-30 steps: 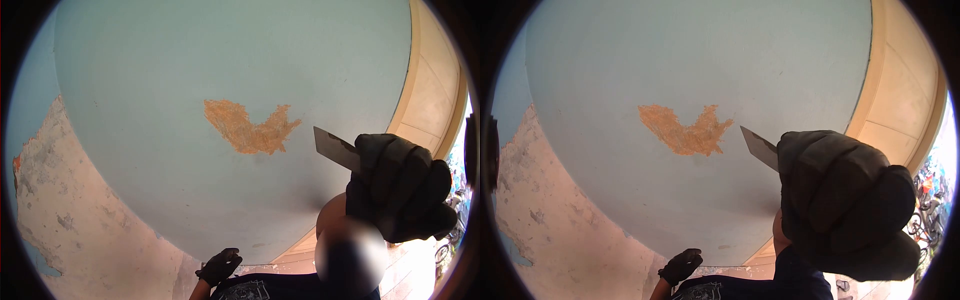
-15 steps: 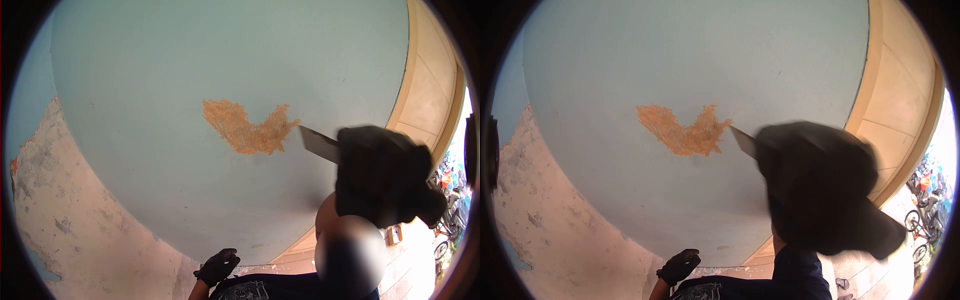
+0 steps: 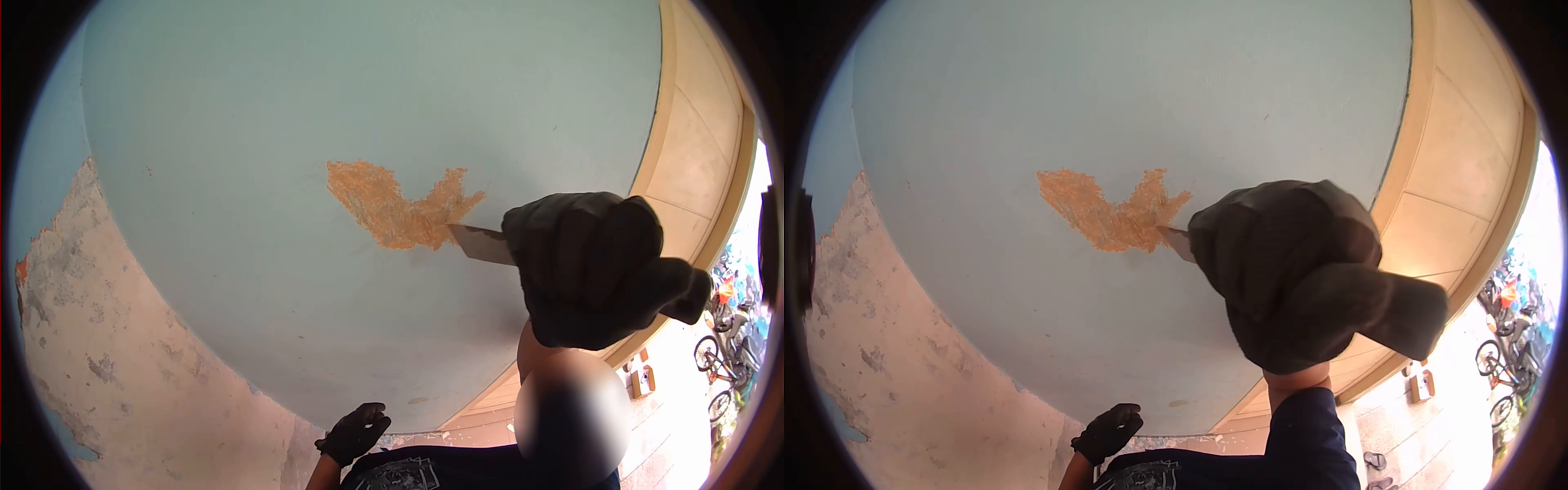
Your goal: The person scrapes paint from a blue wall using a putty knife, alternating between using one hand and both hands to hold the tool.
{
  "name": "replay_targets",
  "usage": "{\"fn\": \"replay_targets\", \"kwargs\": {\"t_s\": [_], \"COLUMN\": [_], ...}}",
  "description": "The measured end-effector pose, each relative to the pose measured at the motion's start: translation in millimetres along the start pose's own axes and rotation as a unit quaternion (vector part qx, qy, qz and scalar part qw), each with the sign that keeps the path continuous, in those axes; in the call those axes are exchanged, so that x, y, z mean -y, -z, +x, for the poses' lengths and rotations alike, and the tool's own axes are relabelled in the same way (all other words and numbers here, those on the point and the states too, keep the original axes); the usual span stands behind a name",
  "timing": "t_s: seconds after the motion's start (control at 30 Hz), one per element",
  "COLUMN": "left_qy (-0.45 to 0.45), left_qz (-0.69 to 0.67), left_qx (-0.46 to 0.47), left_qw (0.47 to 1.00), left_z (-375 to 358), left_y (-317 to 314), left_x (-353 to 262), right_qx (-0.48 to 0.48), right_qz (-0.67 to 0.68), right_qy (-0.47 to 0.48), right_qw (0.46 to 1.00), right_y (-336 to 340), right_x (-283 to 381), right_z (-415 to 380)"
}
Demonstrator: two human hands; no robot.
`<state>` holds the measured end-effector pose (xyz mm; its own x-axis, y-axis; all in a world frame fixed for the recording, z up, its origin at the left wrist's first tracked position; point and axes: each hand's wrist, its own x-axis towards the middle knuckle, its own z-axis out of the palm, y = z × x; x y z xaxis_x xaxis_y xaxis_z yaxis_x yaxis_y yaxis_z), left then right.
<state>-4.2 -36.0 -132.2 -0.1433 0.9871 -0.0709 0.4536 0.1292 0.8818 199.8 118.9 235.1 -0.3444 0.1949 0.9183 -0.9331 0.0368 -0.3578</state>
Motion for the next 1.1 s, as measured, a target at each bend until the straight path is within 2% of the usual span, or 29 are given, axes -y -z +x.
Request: {"fn": "replay_targets", "kwargs": {"t_s": [0.03, 0.23, 0.3, 0.33, 0.4, 0.43, 0.47, 0.5, 0.53, 0.6, 0.63, 0.73, 0.77, 0.83, 0.87, 0.9, 0.93, 0.97, 1.0, 1.03, 1.07, 1.1], "left_qy": [-0.002, 0.016, -0.017, -0.018, -0.095, -0.151, -0.205, -0.267, -0.318, -0.386, -0.401, -0.395, -0.384, -0.372, -0.379, -0.397, -0.431, -0.445, -0.578, -0.558, -0.555, -0.589], "left_qz": [0.000, -0.009, -0.034, -0.032, -0.030, -0.005, 0.023, 0.042, 0.059, 0.068, 0.070, 0.051, 0.024, -0.077, -0.196, -0.311, -0.375, -0.360, -0.282, -0.295, -0.287, -0.263], "left_qx": [-0.001, -0.004, -0.001, -0.004, -0.103, -0.135, -0.169, -0.190, -0.178, -0.119, -0.079, 0.009, 0.016, 0.014, -0.010, -0.038, -0.075, -0.167, -0.105, -0.092, -0.096, -0.059], "left_qw": [1.000, 1.000, 0.999, 0.999, 0.990, 0.979, 0.964, 0.944, 0.929, 0.912, 0.910, 0.917, 0.923, 0.925, 0.904, 0.863, 0.818, 0.802, 0.759, 0.770, 0.775, 0.762], "left_z": [0, -4, -6, -8, -15, -18, -22, -23, -27, -22, -19, -9, -9, -10, -11, -11, -12, -17, -9, -24, -27, -29], "left_y": [0, 1, 11, 22, 49, 65, 80, 93, 98, 105, 103, 97, 98, 110, 117, 121, 125, 129, 147, 155, 164, 173], "left_x": [-2, -8, -23, -36, -72, -96, -120, -145, -162, -189, -196, -203, -204, -212, -219, -228, -242, -269, -282, -301, -312, -322], "right_qx": [0.069, 0.110, -0.019, -0.033, 0.081, 0.156, 0.228, 0.281, 0.333, 0.442, 0.443, 0.497, 0.545, 0.477, 0.446, 0.310, 0.243, 0.182, 0.225, 0.266, 0.278, 0.290], "right_qz": [-0.243, -0.257, -0.301, -0.295, -0.221, -0.189, -0.180, -0.195, -0.208, -0.431, -0.428, -0.445, -0.477, -0.536, -0.555, -0.489, -0.392, -0.285, -0.196, -0.107, -0.102, -0.096], "right_qy": [0.072, 0.074, 0.015, -0.022, -0.147, -0.207, -0.238, -0.228, -0.215, -0.118, -0.115, -0.185, -0.195, -0.108, -0.078, -0.011, 0.001, 0.028, 0.004, -0.028, -0.013, 0.001], "right_qw": [0.965, 0.957, 0.953, 0.955, 0.961, 0.947, 0.927, 0.911, 0.894, 0.778, 0.779, 0.722, 0.661, 0.688, 0.698, 0.815, 0.887, 0.941, 0.954, 0.958, 0.955, 0.952], "right_y": [-5, 6, 7, 6, 0, -2, -4, -4, -4, -13, -13, -9, -4, -3, -1, -3, 12, 26, 39, 50, 49, 49], "right_x": [-7, -5, -20, -23, -28, -34, -45, -60, -74, -86, -84, -67, -55, -7, 8, 23, 32, 40, 48, 55, 55, 55], "right_z": [1, -5, -20, -28, -42, -46, -50, -56, -61, -63, -61, -34, -9, 37, 59, 89, 117, 144, 157, 171, 167, 163]}}
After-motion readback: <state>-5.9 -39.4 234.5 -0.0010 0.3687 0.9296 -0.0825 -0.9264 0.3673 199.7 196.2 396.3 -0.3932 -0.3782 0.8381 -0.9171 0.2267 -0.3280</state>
